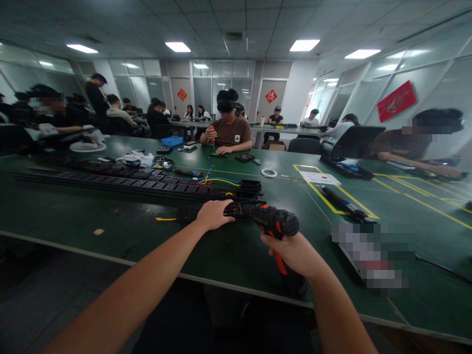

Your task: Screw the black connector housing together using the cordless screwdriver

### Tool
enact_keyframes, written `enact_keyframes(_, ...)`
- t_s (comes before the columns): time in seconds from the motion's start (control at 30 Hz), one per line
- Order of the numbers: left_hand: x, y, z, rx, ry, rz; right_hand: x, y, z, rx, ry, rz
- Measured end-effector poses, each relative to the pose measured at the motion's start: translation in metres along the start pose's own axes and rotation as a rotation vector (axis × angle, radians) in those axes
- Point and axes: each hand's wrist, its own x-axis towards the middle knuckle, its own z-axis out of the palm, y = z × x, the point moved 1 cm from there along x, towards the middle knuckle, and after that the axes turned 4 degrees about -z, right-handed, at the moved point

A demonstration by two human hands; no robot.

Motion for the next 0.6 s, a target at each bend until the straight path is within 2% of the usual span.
enact_keyframes(0.27,-0.0006,0.0007,-0.0015,-0.008,0.009,0.006,-0.0004,-0.0035,0.0007,0.108,0.013,-0.030)
enact_keyframes(0.6,-0.0013,0.0004,-0.0009,-0.005,0.002,0.000,-0.0007,-0.0010,0.0001,-0.005,0.009,0.008)
